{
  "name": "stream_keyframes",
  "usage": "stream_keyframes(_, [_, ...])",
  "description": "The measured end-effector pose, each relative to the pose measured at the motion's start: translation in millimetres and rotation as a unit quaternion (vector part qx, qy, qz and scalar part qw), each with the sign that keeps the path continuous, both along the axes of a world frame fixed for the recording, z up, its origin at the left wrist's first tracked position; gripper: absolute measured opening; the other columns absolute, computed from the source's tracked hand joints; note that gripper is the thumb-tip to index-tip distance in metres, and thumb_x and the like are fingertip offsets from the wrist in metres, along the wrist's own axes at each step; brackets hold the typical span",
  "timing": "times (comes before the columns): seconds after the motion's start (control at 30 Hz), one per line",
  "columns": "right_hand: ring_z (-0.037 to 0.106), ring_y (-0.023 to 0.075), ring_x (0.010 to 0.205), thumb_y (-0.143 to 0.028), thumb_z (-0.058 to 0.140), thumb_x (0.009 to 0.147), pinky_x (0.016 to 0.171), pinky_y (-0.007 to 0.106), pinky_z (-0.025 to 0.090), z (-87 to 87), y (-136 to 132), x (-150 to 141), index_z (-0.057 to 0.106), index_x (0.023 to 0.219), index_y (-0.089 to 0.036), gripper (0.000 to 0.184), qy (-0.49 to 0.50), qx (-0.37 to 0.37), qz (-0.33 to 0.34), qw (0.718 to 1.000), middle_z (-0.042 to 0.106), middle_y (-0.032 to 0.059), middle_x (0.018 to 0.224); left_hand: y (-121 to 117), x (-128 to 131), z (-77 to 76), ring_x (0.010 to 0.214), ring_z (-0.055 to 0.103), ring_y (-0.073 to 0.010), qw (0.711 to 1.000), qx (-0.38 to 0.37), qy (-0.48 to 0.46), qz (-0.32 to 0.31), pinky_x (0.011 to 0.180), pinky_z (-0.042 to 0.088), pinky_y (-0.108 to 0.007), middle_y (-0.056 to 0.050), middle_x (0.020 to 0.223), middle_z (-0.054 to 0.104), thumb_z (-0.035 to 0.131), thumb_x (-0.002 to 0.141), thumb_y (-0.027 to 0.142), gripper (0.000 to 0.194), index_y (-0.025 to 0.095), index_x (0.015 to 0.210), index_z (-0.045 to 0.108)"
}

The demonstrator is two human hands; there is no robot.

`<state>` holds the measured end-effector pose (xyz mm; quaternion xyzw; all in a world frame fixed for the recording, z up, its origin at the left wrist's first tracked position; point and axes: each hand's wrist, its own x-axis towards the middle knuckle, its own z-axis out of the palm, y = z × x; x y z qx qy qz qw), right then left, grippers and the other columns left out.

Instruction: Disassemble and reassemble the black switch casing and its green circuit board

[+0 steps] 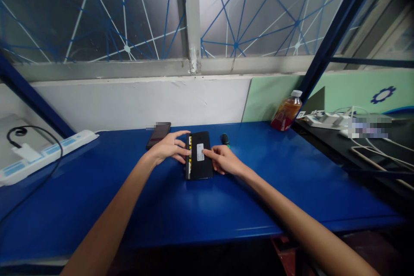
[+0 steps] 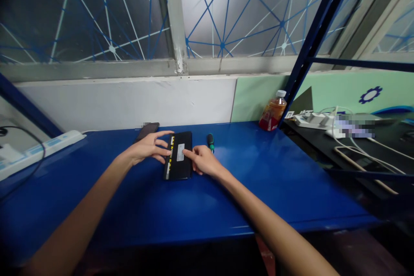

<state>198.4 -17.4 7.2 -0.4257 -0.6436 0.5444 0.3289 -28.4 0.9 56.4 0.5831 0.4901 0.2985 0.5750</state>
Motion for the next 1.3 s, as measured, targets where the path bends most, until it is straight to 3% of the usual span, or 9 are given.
stream_keyframes(0.13, [0.038, 0.0062, 0.026, -0.055, 0.054, 0.087, 0.028, 0.019, 0.022, -6.9, 0, -4, 0.043, 0.064, -0.02, 0.043, -0.008, -0.017, 0.016, 1.0, 0.05, -0.0051, 0.041, 0, -8, -15.1, 0.077, 0.066, -0.0238, 1.0, 0.006, 0.016, -0.013, 0.066, 0.055, -0.038, -0.008, 0.091, 0.061, 0.083, 0.059, 0.02, 0.093, 0.018, 0.14, 0.038])
stream_keyframes(0.33, [0.037, 0.0063, 0.027, -0.051, 0.055, 0.087, 0.029, 0.019, 0.022, 0.8, -2, -2, 0.045, 0.064, -0.019, 0.041, -0.038, -0.043, 0.01, 0.998, 0.049, -0.0049, 0.04, 8, -7, -24.3, 0.065, 0.053, -0.0117, 0.982, 0.124, 0.129, -0.053, 0.062, 0.043, -0.028, -0.006, 0.095, 0.059, 0.083, 0.058, 0.034, 0.086, 0.014, 0.133, 0.047])
stream_keyframes(0.57, [0.041, 0.0071, 0.028, -0.05, 0.051, 0.089, 0.03, 0.02, 0.028, -1.2, 1, 1, 0.049, 0.059, -0.018, 0.044, -0.12, -0.04, 0.017, 0.992, 0.053, -0.0015, 0.041, 14, -8, -35.2, 0.07, 0.054, -0.0171, 0.935, 0.205, 0.285, -0.059, 0.064, 0.044, -0.03, -0.008, 0.097, 0.057, 0.076, 0.06, 0.057, 0.083, 0.014, 0.129, 0.056])
stream_keyframes(0.7, [0.044, 0.0074, 0.028, -0.05, 0.05, 0.09, 0.031, 0.02, 0.031, -3.1, 3, 4, 0.05, 0.057, -0.017, 0.047, -0.158, -0.013, 0.023, 0.987, 0.057, 0.0007, 0.044, 4, -8, -33.5, 0.106, 0.056, -0.0305, 0.914, 0.251, 0.306, -0.091, 0.091, 0.044, -0.043, -0.016, 0.126, 0.051, 0.072, 0.062, 0.065, 0.098, 0.017, 0.143, 0.041])
stream_keyframes(0.77, [0.043, 0.0071, 0.028, -0.05, 0.051, 0.089, 0.032, 0.02, 0.031, -2.0, 2, 4, 0.05, 0.056, -0.017, 0.047, -0.162, -0.013, 0.021, 0.986, 0.057, 0.0007, 0.044, -4, -9, -31.4, 0.131, 0.038, -0.0362, 0.899, 0.281, 0.305, -0.139, 0.105, 0.034, -0.047, -0.017, 0.148, 0.033, 0.073, 0.06, 0.066, 0.108, 0.022, 0.149, 0.029])
stream_keyframes(0.83, [0.042, 0.0068, 0.028, -0.05, 0.052, 0.089, 0.031, 0.02, 0.03, 0.0, 1, 3, 0.049, 0.056, -0.017, 0.046, -0.148, -0.027, 0.019, 0.988, 0.056, 0.0004, 0.043, -12, -11, -30.2, 0.142, 0.017, -0.0384, 0.882, 0.291, 0.318, -0.19, 0.113, 0.021, -0.052, -0.014, 0.157, 0.016, 0.076, 0.055, 0.067, 0.122, 0.026, 0.152, 0.016])
stream_keyframes(0.93, [0.039, 0.0064, 0.028, -0.048, 0.053, 0.089, 0.029, 0.02, 0.026, 3.3, -1, 1, 0.05, 0.055, -0.017, 0.046, -0.111, -0.067, 0.012, 0.992, 0.053, -0.0002, 0.041, -20, -12, -32.5, 0.145, 0.006, -0.0399, 0.869, 0.294, 0.331, -0.223, 0.114, 0.015, -0.056, -0.014, 0.16, 0.003, 0.078, 0.048, 0.07, 0.137, 0.025, 0.153, 0.003])
stream_keyframes(1.1, [0.035, 0.0057, 0.027, -0.048, 0.052, 0.089, 0.027, 0.018, 0.024, 5.8, -2, 2, 0.048, 0.052, -0.017, 0.049, -0.097, -0.104, -0.003, 0.99, 0.046, -0.0021, 0.035, -20, -11, -42.3, 0.144, 0.01, -0.0411, 0.867, 0.325, 0.323, -0.196, 0.114, 0.015, -0.057, -0.017, 0.159, 0.008, 0.077, 0.045, 0.072, 0.142, 0.023, 0.153, 0.0])
stream_keyframes(1.3, [0.033, 0.0051, 0.026, -0.046, 0.054, 0.089, 0.026, 0.018, 0.022, 6.3, -2, 3, 0.049, 0.053, -0.016, 0.047, -0.076, -0.107, 0.0, 0.991, 0.048, -0.0017, 0.036, -20, -11, -49.3, 0.144, 0.012, -0.0407, 0.866, 0.337, 0.323, -0.176, 0.114, 0.016, -0.056, -0.017, 0.159, 0.008, 0.076, 0.047, 0.073, 0.141, 0.021, 0.153, -0.001])
